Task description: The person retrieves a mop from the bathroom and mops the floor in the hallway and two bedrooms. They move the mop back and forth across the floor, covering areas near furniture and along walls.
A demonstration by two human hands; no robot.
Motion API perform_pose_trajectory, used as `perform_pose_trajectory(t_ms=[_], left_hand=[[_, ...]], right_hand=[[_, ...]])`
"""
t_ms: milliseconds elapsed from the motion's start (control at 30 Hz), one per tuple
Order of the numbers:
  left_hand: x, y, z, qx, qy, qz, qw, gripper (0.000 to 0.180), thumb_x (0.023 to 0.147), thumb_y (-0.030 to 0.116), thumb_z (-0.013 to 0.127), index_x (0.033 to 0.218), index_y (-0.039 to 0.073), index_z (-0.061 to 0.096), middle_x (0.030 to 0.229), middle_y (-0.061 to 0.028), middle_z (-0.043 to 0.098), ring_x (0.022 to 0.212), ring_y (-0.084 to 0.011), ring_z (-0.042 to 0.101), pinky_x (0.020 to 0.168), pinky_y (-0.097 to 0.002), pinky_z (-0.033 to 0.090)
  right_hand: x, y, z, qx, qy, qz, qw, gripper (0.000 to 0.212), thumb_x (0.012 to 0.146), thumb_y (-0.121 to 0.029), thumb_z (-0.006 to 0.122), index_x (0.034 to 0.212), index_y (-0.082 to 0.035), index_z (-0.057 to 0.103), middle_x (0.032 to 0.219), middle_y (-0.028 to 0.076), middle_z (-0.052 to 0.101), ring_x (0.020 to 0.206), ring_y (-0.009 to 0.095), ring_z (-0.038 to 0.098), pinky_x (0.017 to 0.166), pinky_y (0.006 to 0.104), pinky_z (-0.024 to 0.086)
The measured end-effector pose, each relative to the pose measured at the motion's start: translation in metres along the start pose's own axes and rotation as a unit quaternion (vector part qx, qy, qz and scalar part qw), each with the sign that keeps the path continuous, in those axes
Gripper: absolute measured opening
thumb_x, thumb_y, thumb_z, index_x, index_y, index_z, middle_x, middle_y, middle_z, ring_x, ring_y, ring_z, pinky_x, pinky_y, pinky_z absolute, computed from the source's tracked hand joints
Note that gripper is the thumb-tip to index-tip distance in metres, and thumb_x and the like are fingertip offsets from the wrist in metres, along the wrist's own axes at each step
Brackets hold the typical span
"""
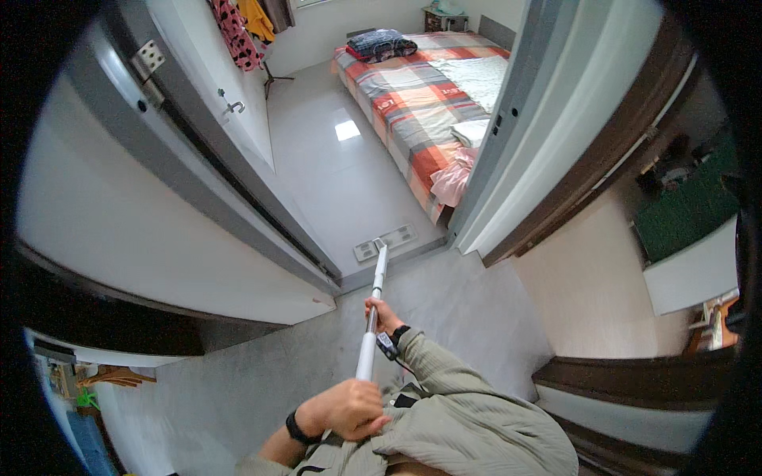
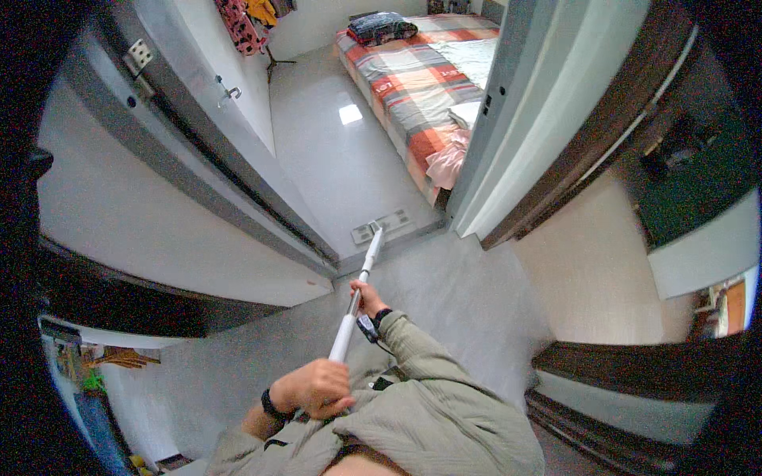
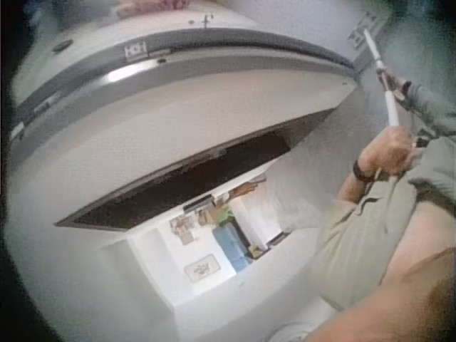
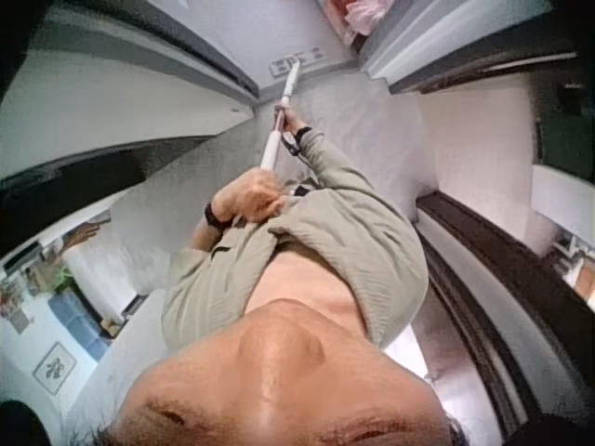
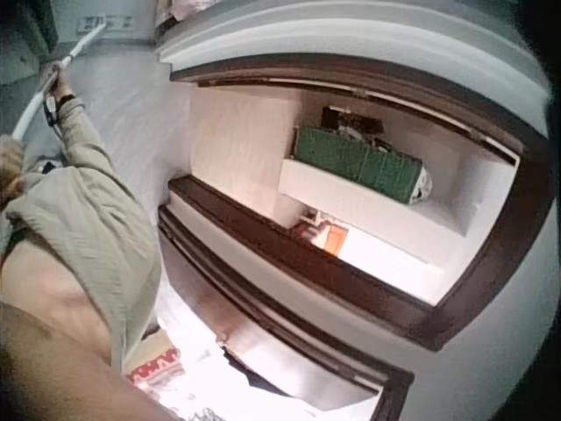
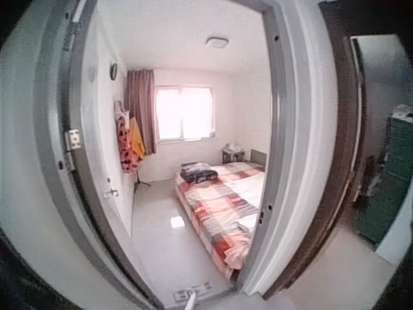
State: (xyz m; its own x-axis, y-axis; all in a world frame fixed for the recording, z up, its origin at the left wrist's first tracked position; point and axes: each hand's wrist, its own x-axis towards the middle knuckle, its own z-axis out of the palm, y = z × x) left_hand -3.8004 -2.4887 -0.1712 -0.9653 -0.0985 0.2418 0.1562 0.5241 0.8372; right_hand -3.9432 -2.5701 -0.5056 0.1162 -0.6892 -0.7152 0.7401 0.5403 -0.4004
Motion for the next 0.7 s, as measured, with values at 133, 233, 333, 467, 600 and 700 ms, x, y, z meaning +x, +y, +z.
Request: perform_pose_trajectory(t_ms=[133, 233, 333, 467, 600, 700], left_hand=[[-0.012, -0.011, -0.018, -0.030, 0.035, -0.025, 0.999, 0.030, 0.082, 0.001, 0.057, 0.055, 0.004, 0.044, 0.056, -0.0087, 0.044, 0.052, -0.0277, 0.046, 0.055, -0.0379, 0.042], [-0.024, -0.028, -0.031, -0.015, 0.034, -0.082, 0.996, 0.021, 0.078, -0.002, 0.056, 0.059, 0.003, 0.048, 0.060, -0.0095, 0.048, 0.057, -0.0285, 0.052, 0.061, -0.0388, 0.047], [-0.016, -0.061, -0.037, -0.002, 0.018, -0.088, 0.996, 0.023, 0.081, -0.001, 0.054, 0.060, 0.003, 0.047, 0.062, -0.0086, 0.048, 0.061, -0.0284, 0.053, 0.063, -0.0390, 0.048], [0.022, -0.109, -0.059, 0.005, 0.063, -0.084, 0.994, 0.021, 0.080, 0.002, 0.058, 0.062, 0.003, 0.046, 0.064, -0.0086, 0.048, 0.066, -0.0280, 0.055, 0.065, -0.0386, 0.048], [0.083, -0.159, -0.097, 0.002, 0.125, -0.060, 0.990, 0.024, 0.073, 0.000, 0.061, 0.057, 0.004, 0.043, 0.059, -0.0087, 0.044, 0.057, -0.0275, 0.048, 0.059, -0.0360, 0.044], [0.121, -0.186, -0.140, 0.011, 0.130, -0.062, 0.990, 0.024, 0.070, -0.001, 0.059, 0.056, 0.005, 0.041, 0.057, -0.0079, 0.043, 0.054, -0.0274, 0.046, 0.056, -0.0368, 0.042]], right_hand=[[0.009, -0.004, 0.008, -0.001, -0.030, 0.019, 0.999, 0.016, 0.084, -0.029, 0.061, 0.075, -0.017, 0.055, 0.059, -0.005, 0.053, 0.045, 0.009, 0.041, 0.041, 0.0271, 0.030], [0.023, -0.017, 0.024, -0.014, -0.046, 0.023, 0.999, 0.019, 0.082, -0.030, 0.062, 0.075, -0.014, 0.055, 0.062, -0.003, 0.053, 0.043, 0.009, 0.036, 0.041, 0.0273, 0.027], [0.052, -0.049, 0.028, -0.084, -0.011, 0.066, 0.994, 0.016, 0.083, -0.027, 0.061, 0.077, -0.013, 0.055, 0.062, -0.002, 0.054, 0.043, 0.009, 0.035, 0.041, 0.0270, 0.027], [0.101, -0.111, 0.024, -0.138, -0.019, 0.043, 0.989, 0.020, 0.087, -0.031, 0.059, 0.081, -0.012, 0.056, 0.062, -0.001, 0.054, 0.044, 0.010, 0.041, 0.039, 0.0269, 0.028], [0.153, -0.184, 0.020, -0.157, -0.074, 0.076, 0.982, 0.023, 0.088, -0.035, 0.057, 0.077, -0.015, 0.056, 0.062, -0.002, 0.056, 0.043, 0.010, 0.042, 0.038, 0.0278, 0.028], [0.187, -0.228, 0.036, -0.099, -0.057, 0.081, 0.990, 0.019, 0.085, -0.030, 0.059, 0.075, -0.015, 0.055, 0.058, -0.004, 0.053, 0.044, 0.008, 0.041, 0.039, 0.0254, 0.029]])
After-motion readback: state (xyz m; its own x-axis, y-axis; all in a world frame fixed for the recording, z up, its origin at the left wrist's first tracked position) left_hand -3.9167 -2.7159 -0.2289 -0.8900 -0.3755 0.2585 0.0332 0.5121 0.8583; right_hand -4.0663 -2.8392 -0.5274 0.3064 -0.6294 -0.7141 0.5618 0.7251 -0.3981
